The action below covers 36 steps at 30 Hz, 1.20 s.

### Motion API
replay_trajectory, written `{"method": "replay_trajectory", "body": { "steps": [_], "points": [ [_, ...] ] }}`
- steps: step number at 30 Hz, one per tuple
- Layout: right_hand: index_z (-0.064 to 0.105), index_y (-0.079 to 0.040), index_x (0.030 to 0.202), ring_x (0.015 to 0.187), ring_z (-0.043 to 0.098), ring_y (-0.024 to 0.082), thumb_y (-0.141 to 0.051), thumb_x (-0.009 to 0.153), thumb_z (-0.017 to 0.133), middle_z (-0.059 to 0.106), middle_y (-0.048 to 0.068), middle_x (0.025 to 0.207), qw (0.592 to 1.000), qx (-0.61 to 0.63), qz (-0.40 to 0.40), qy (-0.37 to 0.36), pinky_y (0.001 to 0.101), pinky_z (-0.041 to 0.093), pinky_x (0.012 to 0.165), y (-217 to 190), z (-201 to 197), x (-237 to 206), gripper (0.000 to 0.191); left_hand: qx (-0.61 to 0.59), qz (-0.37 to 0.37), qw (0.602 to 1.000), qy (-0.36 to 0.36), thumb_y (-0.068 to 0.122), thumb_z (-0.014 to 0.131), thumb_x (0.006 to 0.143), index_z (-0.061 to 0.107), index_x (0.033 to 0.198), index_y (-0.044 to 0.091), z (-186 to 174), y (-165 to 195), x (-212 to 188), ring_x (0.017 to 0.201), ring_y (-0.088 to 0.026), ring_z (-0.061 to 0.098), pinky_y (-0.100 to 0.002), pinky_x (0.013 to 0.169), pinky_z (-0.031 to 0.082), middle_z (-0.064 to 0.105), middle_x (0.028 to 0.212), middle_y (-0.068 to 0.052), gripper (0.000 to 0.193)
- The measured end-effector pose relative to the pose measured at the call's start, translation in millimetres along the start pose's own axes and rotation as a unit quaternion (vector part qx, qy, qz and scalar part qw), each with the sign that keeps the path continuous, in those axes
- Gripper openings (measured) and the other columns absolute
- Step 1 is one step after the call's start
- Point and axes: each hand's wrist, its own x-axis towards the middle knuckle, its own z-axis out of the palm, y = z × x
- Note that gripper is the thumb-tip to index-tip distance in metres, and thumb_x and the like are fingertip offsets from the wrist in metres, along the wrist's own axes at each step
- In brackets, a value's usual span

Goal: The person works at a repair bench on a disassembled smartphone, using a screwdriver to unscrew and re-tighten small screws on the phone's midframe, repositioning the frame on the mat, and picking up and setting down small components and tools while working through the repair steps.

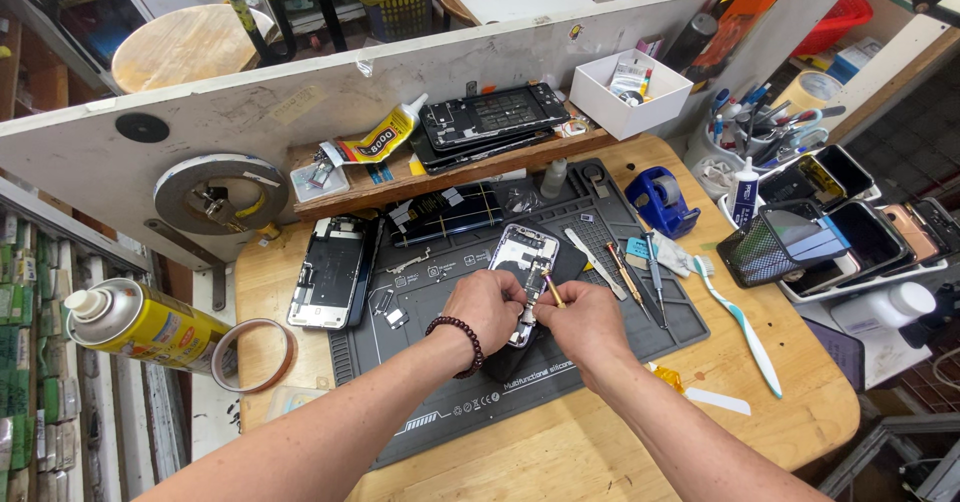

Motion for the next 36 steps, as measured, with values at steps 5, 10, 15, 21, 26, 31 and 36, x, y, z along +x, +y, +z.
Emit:
{"method": "replay_trajectory", "body": {
  "steps": [5,10,15,21,26,31,36],
  "points": [
    [0.078,-0.002,0.086,0.067,0.06,0.012,-0.01,0.08,0.081,0.071,0.005,0.074,1.0,-0.019,-0.016,0.018,0.0321,0.047,0.061,-2.7,2.8,-3.2,0.011,0.009,0.02,1.0,0.01,0.012,0.071,0.084,0.077,0.096,0.01,1.4,-2.9,0.1,0.089,-0.029,0.076,-0.039,0.082,0.058,0.077,0.092,-0.015,0.013],
    [0.078,-0.004,0.086,0.067,0.064,0.014,-0.014,0.08,0.081,0.073,0.006,0.073,0.997,-0.049,-0.038,0.042,0.0326,0.05,0.063,-2.7,3.9,-6.8,0.012,0.012,0.021,1.0,0.017,0.012,0.072,0.084,0.077,0.095,0.01,1.5,-1.7,-0.6,0.089,-0.029,0.075,-0.039,0.081,0.058,0.077,0.093,-0.015,0.012],
    [0.078,-0.004,0.087,0.068,0.063,0.015,-0.016,0.081,0.081,0.073,0.007,0.073,0.997,-0.045,-0.043,0.054,0.0342,0.049,0.063,-1.0,5.0,-6.9,0.014,0.018,0.016,1.0,-0.008,0.01,0.076,0.076,0.076,0.097,0.009,-1.2,1.8,-2.8,0.087,-0.025,0.076,-0.037,0.08,0.059,0.077,0.091,-0.011,0.021],
    [0.077,-0.001,0.088,0.067,0.058,0.014,-0.015,0.084,0.079,0.07,0.008,0.073,0.998,-0.019,-0.051,0.014,0.033,0.046,0.061,3.4,3.8,-3.5,0.014,0.028,0.037,0.999,-0.002,0.01,0.081,0.073,0.074,0.1,0.008,-2.5,-1.3,-4.6,0.085,-0.024,0.075,-0.037,0.077,0.059,0.075,0.088,-0.01,0.027],
    [0.077,-0.004,0.096,0.069,0.061,0.009,-0.007,0.081,0.075,0.072,0.002,0.077,0.998,-0.009,-0.058,-0.029,0.0275,0.047,0.062,7.4,-1.0,1.5,0.016,0.035,0.035,0.999,0.01,0.011,0.081,0.078,0.074,0.102,0.009,2.0,-3.7,-5.8,0.086,-0.026,0.074,-0.039,0.078,0.058,0.074,0.088,-0.01,0.025],
    [0.076,-0.004,0.096,0.068,0.06,0.008,-0.006,0.079,0.076,0.072,0.001,0.077,0.995,-0.005,-0.083,-0.046,0.0265,0.047,0.061,10.6,-0.4,0.7,0.018,0.044,0.059,0.997,0.014,0.009,0.08,0.075,0.073,0.103,0.008,1.6,-6.5,-6.6,0.086,-0.027,0.074,-0.039,0.079,0.058,0.075,0.087,-0.01,0.028],
    [0.075,-0.004,0.095,0.067,0.06,0.01,-0.007,0.077,0.078,0.071,0.002,0.076,0.996,-0.047,-0.074,-0.03,0.0276,0.047,0.061,8.0,1.7,0.5,0.019,0.03,0.053,0.998,0.016,0.011,0.079,0.075,0.071,0.104,0.007,1.5,-6.7,-6.2,0.087,-0.027,0.075,-0.039,0.079,0.059,0.075,0.086,-0.011,0.031]
  ]
}}
